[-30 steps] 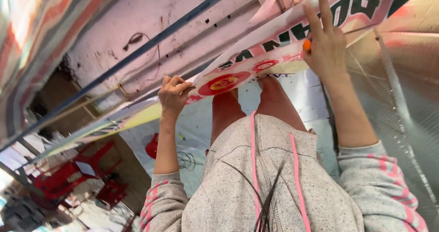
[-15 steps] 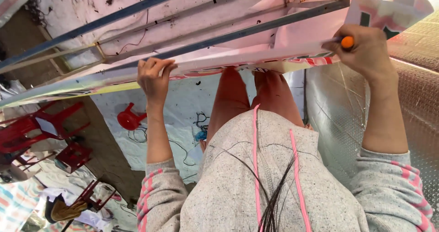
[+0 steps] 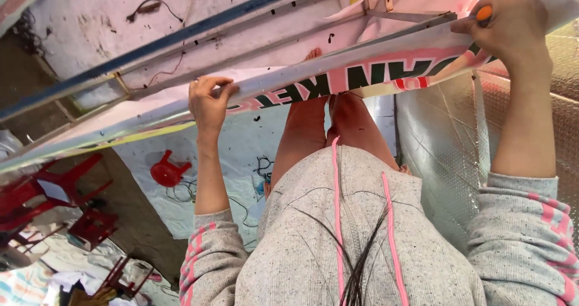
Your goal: Attaching a printed banner to a metal frame using a screwdriver and screws.
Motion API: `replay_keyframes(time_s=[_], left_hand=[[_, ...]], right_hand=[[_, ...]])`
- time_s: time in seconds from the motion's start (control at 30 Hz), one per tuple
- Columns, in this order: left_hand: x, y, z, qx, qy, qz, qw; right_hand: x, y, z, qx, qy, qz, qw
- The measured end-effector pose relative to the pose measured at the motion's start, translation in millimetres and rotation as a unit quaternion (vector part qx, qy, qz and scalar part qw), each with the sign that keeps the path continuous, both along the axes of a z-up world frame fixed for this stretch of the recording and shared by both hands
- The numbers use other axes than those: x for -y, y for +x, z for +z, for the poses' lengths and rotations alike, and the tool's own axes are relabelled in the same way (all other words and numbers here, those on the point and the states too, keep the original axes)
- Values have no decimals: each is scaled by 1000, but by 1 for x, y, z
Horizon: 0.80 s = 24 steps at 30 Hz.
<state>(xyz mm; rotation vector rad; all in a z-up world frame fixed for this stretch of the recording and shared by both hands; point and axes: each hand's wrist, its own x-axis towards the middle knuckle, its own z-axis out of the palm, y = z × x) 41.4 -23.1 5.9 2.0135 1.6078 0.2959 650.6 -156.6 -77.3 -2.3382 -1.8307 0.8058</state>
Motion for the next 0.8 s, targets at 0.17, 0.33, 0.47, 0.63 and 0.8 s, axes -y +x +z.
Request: replay_keyframes(time_s=[0.17, 0.33, 0.47, 0.63, 0.8], left_hand=[[-3, -14, -8, 0, -15, -40, 999], [6, -21, -30, 27, 78, -103, 991], [35, -23, -38, -3, 190, -60, 980], [49, -11, -33, -19, 200, -8, 980], [57, -9, -37, -38, 186, 56, 980]], right_hand=[[-17, -17, 46, -66, -78, -39, 994], [-17, -5, 40, -119, -126, -78, 982], [6, -5, 22, -274, -129, -138, 943], [8, -3, 19, -260, -69, -112, 957], [10, 6, 8, -201, -65, -58, 976]])
